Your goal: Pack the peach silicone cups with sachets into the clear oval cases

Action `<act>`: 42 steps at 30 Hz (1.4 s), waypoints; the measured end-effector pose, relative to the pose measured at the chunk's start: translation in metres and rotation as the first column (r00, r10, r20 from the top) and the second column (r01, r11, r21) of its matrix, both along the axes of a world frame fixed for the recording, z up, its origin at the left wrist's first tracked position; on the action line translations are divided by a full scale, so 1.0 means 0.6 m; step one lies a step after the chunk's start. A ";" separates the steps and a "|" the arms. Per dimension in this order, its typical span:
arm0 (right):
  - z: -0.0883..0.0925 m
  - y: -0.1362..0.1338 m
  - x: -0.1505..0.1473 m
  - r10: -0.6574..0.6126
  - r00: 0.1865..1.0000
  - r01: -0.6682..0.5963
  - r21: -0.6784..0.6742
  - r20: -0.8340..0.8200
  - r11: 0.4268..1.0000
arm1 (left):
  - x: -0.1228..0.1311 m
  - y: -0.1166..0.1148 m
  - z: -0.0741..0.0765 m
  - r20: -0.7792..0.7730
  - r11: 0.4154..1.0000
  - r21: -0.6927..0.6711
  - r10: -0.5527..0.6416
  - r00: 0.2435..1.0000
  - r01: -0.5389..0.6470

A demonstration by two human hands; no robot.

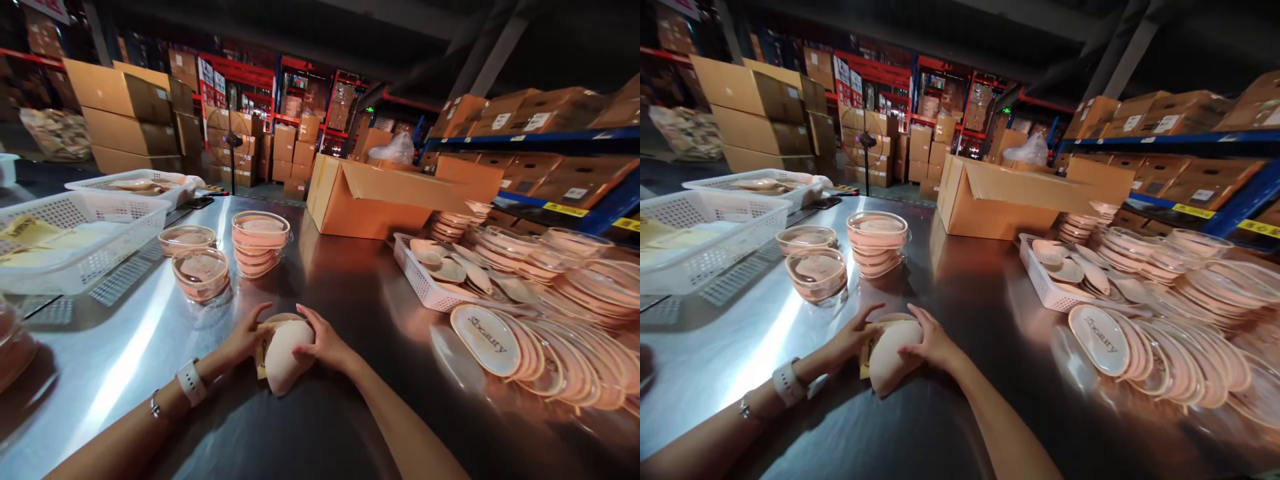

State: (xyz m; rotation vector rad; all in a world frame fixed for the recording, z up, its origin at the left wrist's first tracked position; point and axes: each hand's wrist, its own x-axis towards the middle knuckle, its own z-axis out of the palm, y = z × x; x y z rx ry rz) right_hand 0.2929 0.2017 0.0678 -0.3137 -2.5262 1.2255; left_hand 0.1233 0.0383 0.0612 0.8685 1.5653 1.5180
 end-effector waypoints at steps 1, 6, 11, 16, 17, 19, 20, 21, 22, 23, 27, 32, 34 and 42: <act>-0.003 0.001 -0.002 -0.027 1.000 0.027 -0.001 -0.006 1.000 | 0.002 -0.001 0.001 0.003 1.000 -0.010 -0.017 1.000 0.017; -0.009 -0.005 -0.001 -0.155 0.978 0.169 0.095 -0.139 0.981 | 0.012 -0.002 0.012 -0.086 0.990 0.134 -0.038 0.996 0.050; -0.010 -0.008 0.004 -0.031 0.938 0.113 0.219 -0.345 0.969 | 0.008 -0.008 0.011 -0.263 0.962 0.270 0.030 0.964 0.044; -0.011 0.001 0.009 0.028 0.937 0.079 0.291 -0.347 0.953 | 0.007 -0.017 -0.003 -0.407 0.951 0.293 0.031 0.913 0.098; -0.012 0.002 0.011 0.047 0.932 0.070 0.305 -0.359 0.950 | 0.008 -0.021 -0.003 -0.428 0.949 0.299 0.040 0.903 0.099; -0.016 0.002 0.014 0.089 0.917 0.057 0.349 -0.388 0.936 | 0.013 -0.031 -0.001 -0.487 0.943 0.311 0.051 0.872 0.118; -0.018 0.001 0.015 0.110 0.913 0.050 0.375 -0.392 0.926 | 0.015 -0.035 0.002 -0.525 0.941 0.309 0.047 0.850 0.139; -0.019 0.000 0.014 0.126 0.916 0.039 0.397 -0.380 0.917 | 0.016 -0.037 0.004 -0.560 0.940 0.300 0.037 0.828 0.161; -0.020 -0.001 0.013 0.133 0.926 0.025 0.410 -0.353 0.912 | 0.017 -0.037 0.005 -0.589 0.943 0.279 0.017 0.808 0.183; -0.020 -0.001 0.010 0.127 0.940 0.013 0.408 -0.316 0.913 | 0.016 -0.035 0.005 -0.610 0.946 0.250 -0.011 0.792 0.205; -0.021 0.005 0.000 0.065 0.983 -0.009 0.305 -0.174 0.952 | 0.007 -0.014 -0.010 -0.604 0.962 0.164 -0.077 0.794 0.218; -0.023 -0.002 0.001 0.129 0.987 -0.109 0.190 -0.092 0.976 | 0.007 -0.001 -0.019 -0.502 0.962 0.237 0.000 0.865 0.138; -0.011 -0.017 0.002 0.094 0.990 -0.075 0.172 -0.101 0.982 | 0.010 -0.002 -0.010 -0.439 0.967 0.245 0.040 0.897 0.076; 0.116 0.023 0.059 -0.454 0.830 0.542 0.275 -0.324 0.794 | -0.008 0.006 0.027 -0.088 0.951 0.116 0.298 0.951 -0.287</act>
